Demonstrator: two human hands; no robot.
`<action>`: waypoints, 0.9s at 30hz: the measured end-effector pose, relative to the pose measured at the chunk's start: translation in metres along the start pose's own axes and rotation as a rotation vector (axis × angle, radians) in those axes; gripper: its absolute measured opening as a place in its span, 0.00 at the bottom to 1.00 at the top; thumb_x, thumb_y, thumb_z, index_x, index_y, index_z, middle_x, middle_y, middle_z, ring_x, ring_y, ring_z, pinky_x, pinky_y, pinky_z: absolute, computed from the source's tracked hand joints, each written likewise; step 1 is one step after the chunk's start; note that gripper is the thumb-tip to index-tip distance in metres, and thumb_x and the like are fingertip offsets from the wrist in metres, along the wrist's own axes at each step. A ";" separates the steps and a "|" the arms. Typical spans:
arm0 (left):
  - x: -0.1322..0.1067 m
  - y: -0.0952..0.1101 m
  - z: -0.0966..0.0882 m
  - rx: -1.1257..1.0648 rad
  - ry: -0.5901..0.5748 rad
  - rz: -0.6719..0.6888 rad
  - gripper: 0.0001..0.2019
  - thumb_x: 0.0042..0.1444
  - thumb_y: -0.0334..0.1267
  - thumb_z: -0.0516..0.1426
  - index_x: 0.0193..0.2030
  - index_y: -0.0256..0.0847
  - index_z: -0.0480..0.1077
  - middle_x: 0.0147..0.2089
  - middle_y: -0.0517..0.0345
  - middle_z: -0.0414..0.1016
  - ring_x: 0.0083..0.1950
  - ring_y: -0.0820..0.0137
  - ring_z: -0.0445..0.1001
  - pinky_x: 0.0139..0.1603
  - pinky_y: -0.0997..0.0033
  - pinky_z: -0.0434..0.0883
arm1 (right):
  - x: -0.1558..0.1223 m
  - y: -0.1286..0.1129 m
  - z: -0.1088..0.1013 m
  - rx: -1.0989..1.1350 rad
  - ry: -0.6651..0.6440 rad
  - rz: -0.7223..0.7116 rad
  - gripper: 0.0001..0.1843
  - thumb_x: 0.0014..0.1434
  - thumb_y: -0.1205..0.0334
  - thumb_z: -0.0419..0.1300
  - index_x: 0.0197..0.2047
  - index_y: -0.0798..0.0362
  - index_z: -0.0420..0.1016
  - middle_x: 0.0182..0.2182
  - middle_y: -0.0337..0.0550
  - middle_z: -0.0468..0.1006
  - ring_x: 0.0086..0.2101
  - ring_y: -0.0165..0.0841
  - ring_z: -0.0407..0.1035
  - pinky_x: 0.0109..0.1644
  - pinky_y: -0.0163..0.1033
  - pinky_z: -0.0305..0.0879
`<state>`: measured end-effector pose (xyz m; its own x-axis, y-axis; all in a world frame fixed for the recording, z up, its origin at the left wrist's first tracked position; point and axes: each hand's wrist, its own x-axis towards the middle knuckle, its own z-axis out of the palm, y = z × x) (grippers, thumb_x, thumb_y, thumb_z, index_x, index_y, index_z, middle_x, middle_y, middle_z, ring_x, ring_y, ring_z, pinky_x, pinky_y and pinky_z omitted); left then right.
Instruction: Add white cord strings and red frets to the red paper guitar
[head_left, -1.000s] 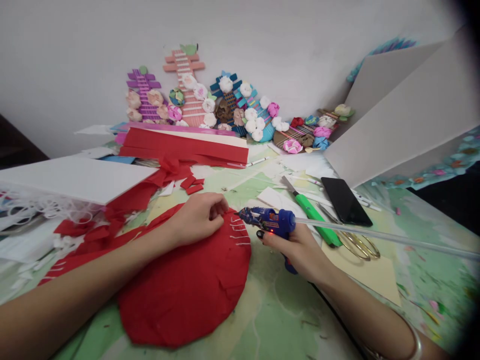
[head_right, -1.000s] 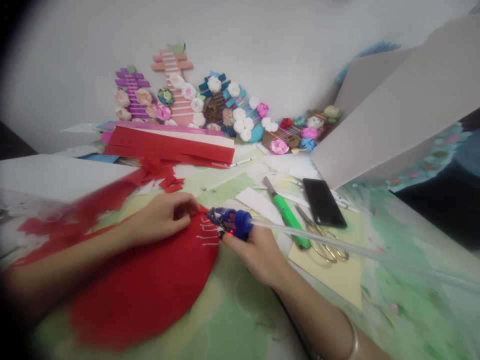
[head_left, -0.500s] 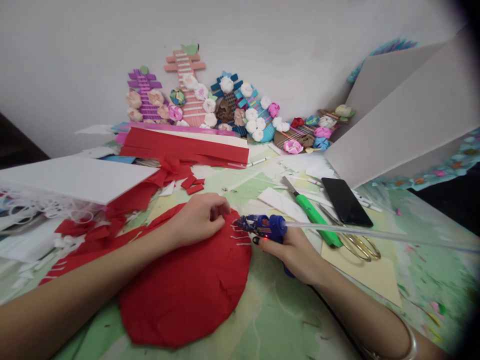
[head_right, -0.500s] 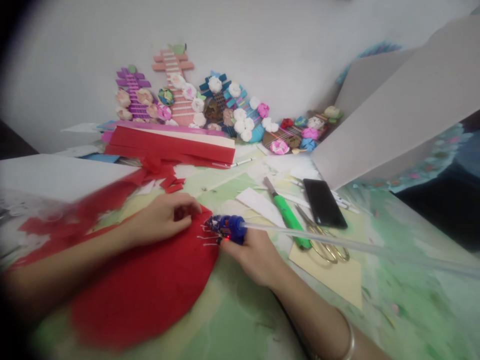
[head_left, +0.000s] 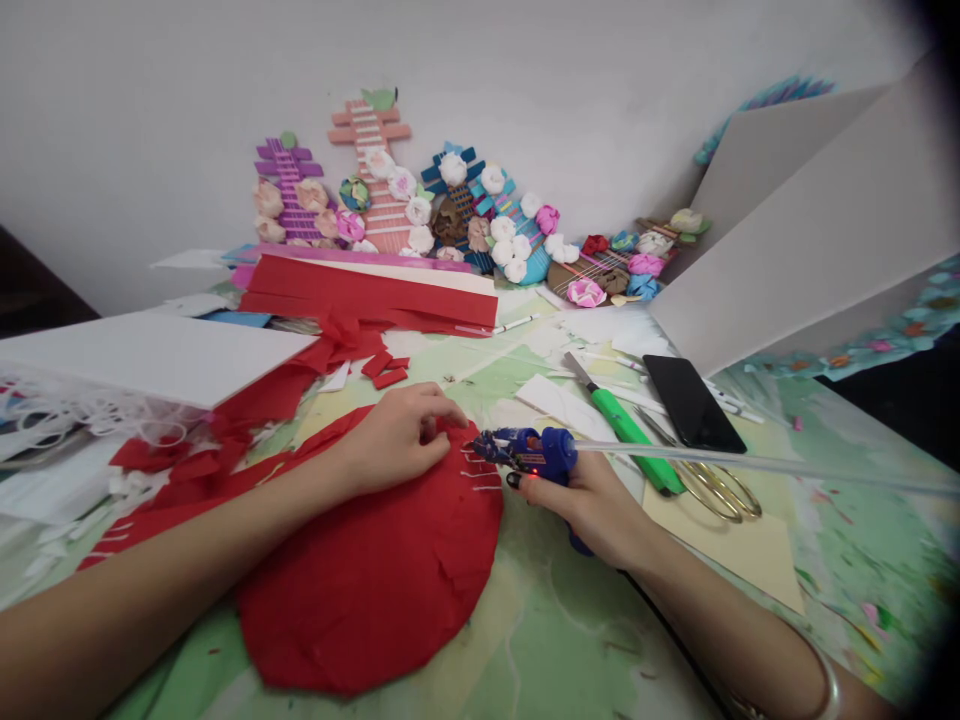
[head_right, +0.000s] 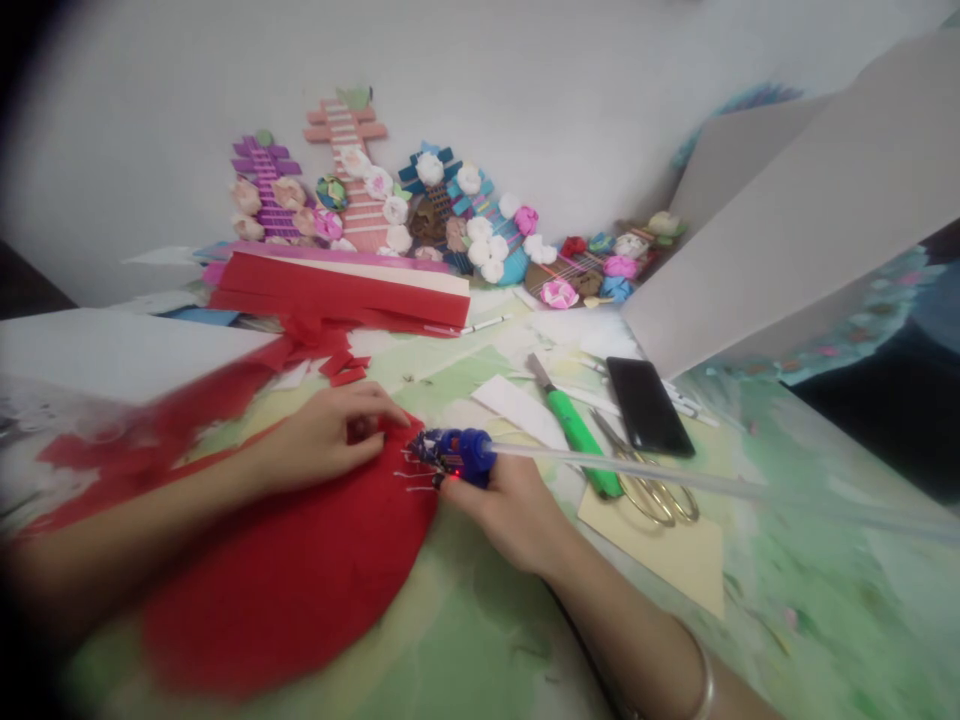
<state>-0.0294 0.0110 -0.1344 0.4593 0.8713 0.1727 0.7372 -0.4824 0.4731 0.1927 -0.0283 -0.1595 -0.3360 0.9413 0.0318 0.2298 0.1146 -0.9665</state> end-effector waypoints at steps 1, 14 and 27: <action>0.000 0.000 0.000 -0.008 0.001 -0.002 0.15 0.45 0.25 0.52 0.37 0.37 0.76 0.34 0.56 0.70 0.28 0.75 0.67 0.34 0.73 0.67 | 0.000 0.001 0.001 -0.009 0.001 0.010 0.13 0.52 0.63 0.59 0.42 0.50 0.76 0.36 0.37 0.78 0.38 0.36 0.69 0.43 0.38 0.64; -0.001 0.004 -0.003 -0.064 -0.012 0.030 0.12 0.44 0.22 0.52 0.29 0.37 0.75 0.35 0.56 0.71 0.28 0.76 0.67 0.31 0.75 0.66 | -0.001 -0.002 0.002 -0.001 0.020 0.093 0.05 0.51 0.63 0.59 0.33 0.52 0.74 0.22 0.32 0.68 0.24 0.28 0.60 0.30 0.33 0.56; -0.001 -0.004 0.001 -0.031 -0.048 0.089 0.15 0.45 0.23 0.52 0.32 0.37 0.79 0.36 0.53 0.74 0.36 0.69 0.73 0.40 0.70 0.69 | 0.001 0.000 0.001 0.003 0.019 0.141 0.04 0.50 0.63 0.60 0.26 0.53 0.70 0.19 0.31 0.65 0.22 0.27 0.56 0.26 0.33 0.51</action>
<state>-0.0320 0.0113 -0.1376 0.5463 0.8193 0.1741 0.6768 -0.5542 0.4846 0.1918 -0.0278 -0.1599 -0.2836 0.9537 -0.0996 0.2712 -0.0199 -0.9623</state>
